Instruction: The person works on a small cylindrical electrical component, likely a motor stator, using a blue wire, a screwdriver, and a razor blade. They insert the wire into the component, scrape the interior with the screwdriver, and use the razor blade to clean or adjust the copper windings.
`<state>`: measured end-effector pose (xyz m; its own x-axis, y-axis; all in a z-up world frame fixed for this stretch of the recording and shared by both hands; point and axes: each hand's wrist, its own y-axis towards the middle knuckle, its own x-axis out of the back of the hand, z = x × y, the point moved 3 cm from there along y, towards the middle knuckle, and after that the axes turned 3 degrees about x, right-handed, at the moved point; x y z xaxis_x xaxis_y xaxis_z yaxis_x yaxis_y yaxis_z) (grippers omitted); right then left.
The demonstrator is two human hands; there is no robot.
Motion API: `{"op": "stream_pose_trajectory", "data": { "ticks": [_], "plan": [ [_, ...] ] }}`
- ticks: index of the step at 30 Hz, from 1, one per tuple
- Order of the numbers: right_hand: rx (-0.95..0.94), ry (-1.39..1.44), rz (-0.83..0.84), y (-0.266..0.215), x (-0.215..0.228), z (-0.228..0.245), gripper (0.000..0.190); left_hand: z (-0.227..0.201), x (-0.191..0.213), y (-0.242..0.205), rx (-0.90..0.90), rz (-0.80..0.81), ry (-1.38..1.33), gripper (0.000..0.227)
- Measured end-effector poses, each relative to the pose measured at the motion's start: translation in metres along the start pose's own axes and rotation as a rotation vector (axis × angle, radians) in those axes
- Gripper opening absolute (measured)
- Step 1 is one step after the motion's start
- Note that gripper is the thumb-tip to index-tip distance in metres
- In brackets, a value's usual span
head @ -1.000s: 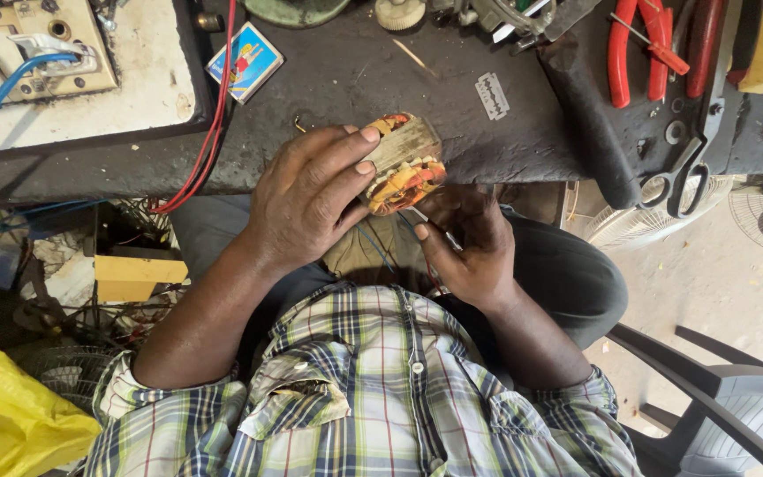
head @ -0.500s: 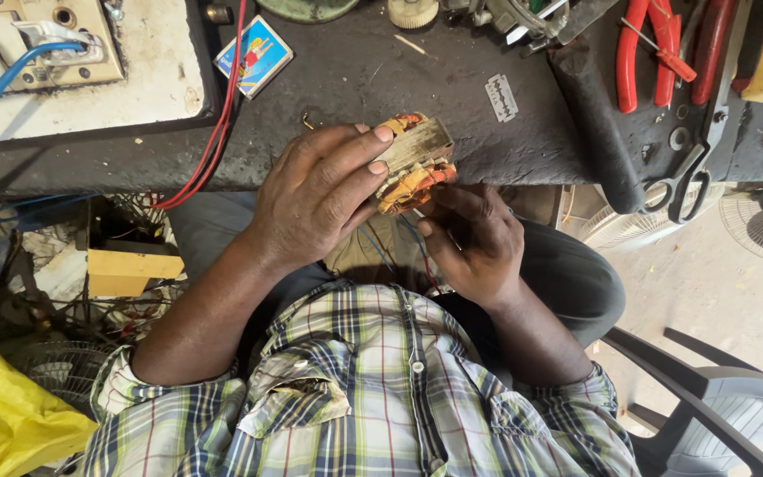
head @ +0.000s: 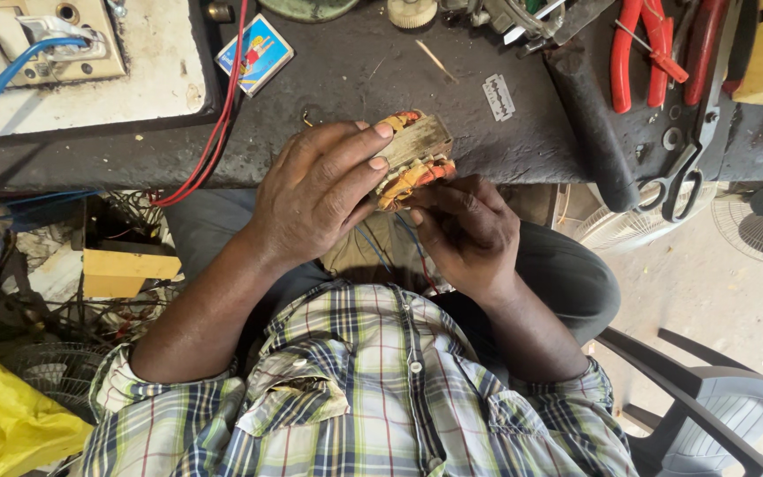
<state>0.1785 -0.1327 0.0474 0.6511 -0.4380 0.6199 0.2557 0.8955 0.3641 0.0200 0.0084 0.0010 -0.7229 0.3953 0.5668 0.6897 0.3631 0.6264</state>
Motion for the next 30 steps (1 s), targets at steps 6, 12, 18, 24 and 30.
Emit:
{"op": "stream_pose_trajectory", "data": {
  "ticks": [6,12,18,24,30],
  "plan": [
    [0.001,0.030,-0.008,-0.001,-0.001,-0.001,0.020,0.002,-0.004,-0.002,0.004,-0.003,0.001,0.094],
    [0.002,0.119,-0.029,-0.004,-0.004,-0.007,0.016,0.003,-0.006,-0.004,0.004,-0.008,0.016,0.095],
    [0.060,0.033,-0.047,-0.006,-0.004,-0.010,0.019,0.003,-0.004,-0.003,-0.001,0.001,0.007,0.095],
    [0.074,0.035,-0.053,-0.008,-0.005,-0.014,0.020,0.002,-0.003,-0.001,0.002,-0.005,0.001,0.095],
    [0.050,0.081,-0.047,-0.011,-0.006,-0.015,0.021,0.000,-0.001,0.000,0.006,-0.007,0.000,0.091]
  ]
}}
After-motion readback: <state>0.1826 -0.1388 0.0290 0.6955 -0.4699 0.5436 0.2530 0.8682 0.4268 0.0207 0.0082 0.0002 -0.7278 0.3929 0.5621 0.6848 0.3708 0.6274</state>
